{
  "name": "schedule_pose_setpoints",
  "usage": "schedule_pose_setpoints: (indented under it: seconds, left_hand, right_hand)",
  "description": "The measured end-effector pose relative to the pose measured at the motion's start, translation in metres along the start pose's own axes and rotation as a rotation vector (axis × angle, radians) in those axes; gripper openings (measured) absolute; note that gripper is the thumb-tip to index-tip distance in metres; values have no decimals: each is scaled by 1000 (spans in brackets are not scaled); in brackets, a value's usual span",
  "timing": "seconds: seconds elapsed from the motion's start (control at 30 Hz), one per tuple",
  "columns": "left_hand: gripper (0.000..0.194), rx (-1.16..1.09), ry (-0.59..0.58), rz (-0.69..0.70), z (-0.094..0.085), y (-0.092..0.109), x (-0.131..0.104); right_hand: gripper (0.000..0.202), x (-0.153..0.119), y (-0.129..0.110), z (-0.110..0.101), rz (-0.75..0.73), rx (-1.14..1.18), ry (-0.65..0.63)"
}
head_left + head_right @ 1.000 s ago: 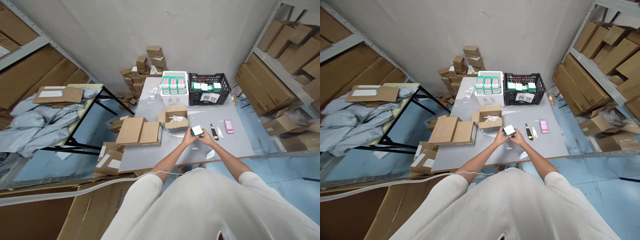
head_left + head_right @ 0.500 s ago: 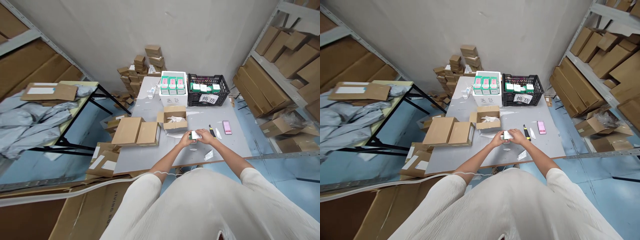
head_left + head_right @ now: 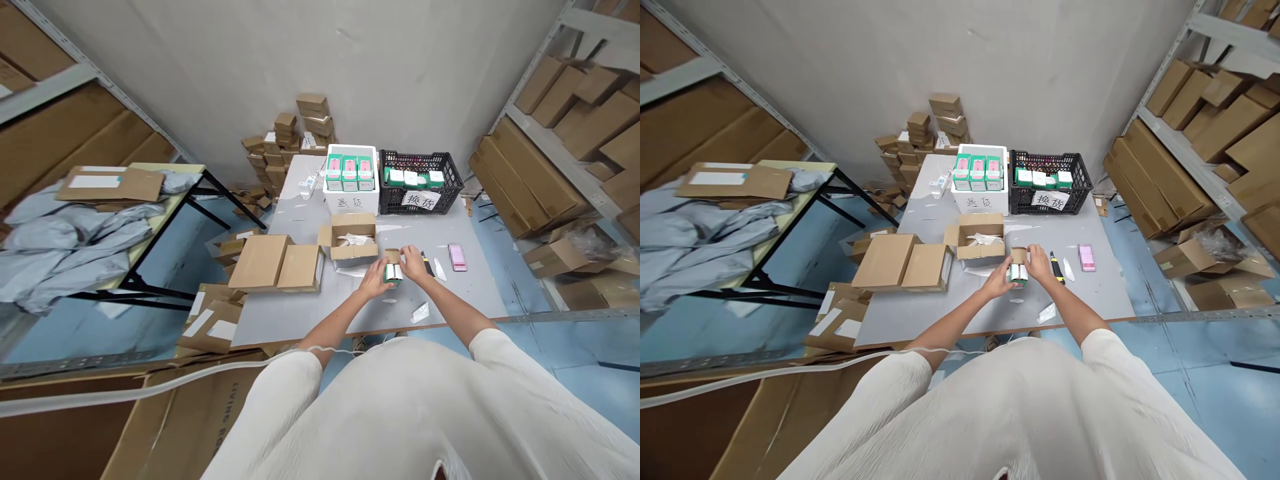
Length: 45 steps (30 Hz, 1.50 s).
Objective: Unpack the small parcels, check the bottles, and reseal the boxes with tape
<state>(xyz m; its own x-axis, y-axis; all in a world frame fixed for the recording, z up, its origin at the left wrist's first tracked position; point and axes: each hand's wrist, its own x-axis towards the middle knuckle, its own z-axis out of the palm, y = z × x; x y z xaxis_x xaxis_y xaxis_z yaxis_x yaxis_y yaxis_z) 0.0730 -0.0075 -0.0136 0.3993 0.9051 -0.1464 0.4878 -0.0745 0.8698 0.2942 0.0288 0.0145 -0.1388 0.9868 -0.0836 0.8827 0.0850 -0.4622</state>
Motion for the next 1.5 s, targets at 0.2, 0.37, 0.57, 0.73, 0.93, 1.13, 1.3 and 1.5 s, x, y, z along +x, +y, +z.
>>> schedule_pose_setpoints:
  seconds: [0.2,0.37,0.57,0.73,0.93,1.13,1.3,1.5]
  left_hand:
    - [91,126,-48,120,-8,9,10]
    - [79,135,-111,123,-13,6,14]
    - [65,120,-163,211,-20,-2,17]
    - [48,93,-115,122,-23,-3,14]
    - [52,70,-68,143,-28,-7,7]
    - [44,136,-87,160,-33,-1,5]
    - [37,111,-81,86,-31,7,3]
    - [75,53,-56,149,-32,8,-2]
  right_hand:
    - [31,-15,-19,4,-120,-84,-184]
    - [35,-20,-21,2,-26,54,-218]
    - [42,-24,3,-6,-89,166,-142]
    - [32,-24,-4,-6,-238,-74,-265]
    - [19,-25,-34,-4,-204,-224,-285]
    - [30,-10,-53,0,-68,-299,-301]
    - [39,-1,-67,0,17,-325,-347]
    - [44,-17,-82,-16,-21,-335,-300]
